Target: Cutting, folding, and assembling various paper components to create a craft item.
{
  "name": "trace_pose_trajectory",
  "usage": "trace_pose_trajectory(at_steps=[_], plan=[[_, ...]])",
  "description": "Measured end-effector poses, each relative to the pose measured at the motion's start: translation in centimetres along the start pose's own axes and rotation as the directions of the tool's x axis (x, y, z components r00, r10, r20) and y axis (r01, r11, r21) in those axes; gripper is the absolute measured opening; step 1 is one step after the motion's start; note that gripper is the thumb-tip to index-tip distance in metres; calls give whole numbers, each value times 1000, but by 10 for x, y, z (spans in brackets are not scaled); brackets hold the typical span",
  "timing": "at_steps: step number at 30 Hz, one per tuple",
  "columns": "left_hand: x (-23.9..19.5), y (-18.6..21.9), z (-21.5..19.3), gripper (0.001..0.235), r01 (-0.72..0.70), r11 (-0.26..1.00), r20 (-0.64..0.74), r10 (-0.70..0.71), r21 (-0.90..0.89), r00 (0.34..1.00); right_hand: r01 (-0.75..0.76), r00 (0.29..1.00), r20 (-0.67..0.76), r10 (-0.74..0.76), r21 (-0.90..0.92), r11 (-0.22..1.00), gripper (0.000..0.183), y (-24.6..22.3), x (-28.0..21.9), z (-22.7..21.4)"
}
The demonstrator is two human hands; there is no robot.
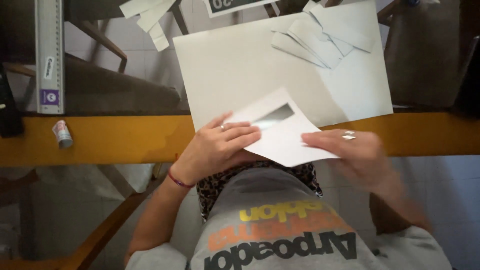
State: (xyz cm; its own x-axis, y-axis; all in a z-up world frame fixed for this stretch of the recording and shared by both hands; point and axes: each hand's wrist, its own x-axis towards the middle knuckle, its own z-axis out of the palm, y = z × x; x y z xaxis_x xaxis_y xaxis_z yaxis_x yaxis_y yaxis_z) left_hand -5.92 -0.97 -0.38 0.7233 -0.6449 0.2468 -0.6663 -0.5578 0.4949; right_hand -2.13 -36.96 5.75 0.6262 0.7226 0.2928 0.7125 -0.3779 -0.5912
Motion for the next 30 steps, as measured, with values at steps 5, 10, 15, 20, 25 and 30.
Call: trace_pose_trajectory(at_steps=[5, 10, 15, 20, 25, 30], plan=[[11, -6, -11, 24, 153, 927, -421, -297, -343, 857, -104, 963, -190, 192, 395, 913, 87, 26, 6, -37], [22, -73, 39, 8, 30, 674, -387, -459, -738, 799, -121, 950, -116, 289, 718, 685, 39, 103, -2, 27], [95, -49, 11, 14, 2, 253, -168, -650, -967, 741, -158, 912, -104, 398, 804, 573, 22, 95, 30, 67], [135, -53, -19, 20, -91, 198, -199, -644, -976, 739, -69, 855, -225, 467, 843, 533, 26, 76, 83, 49], [124, -86, 9, 20, -134, 255, -270, -637, -958, 722, -189, 732, -286, 618, 786, 588, 10, 76, 136, 46], [121, -80, -4, 46, 61, 453, -288, -659, -889, 694, 173, 533, -656, 534, 702, 691, 43, 262, 178, -30]])
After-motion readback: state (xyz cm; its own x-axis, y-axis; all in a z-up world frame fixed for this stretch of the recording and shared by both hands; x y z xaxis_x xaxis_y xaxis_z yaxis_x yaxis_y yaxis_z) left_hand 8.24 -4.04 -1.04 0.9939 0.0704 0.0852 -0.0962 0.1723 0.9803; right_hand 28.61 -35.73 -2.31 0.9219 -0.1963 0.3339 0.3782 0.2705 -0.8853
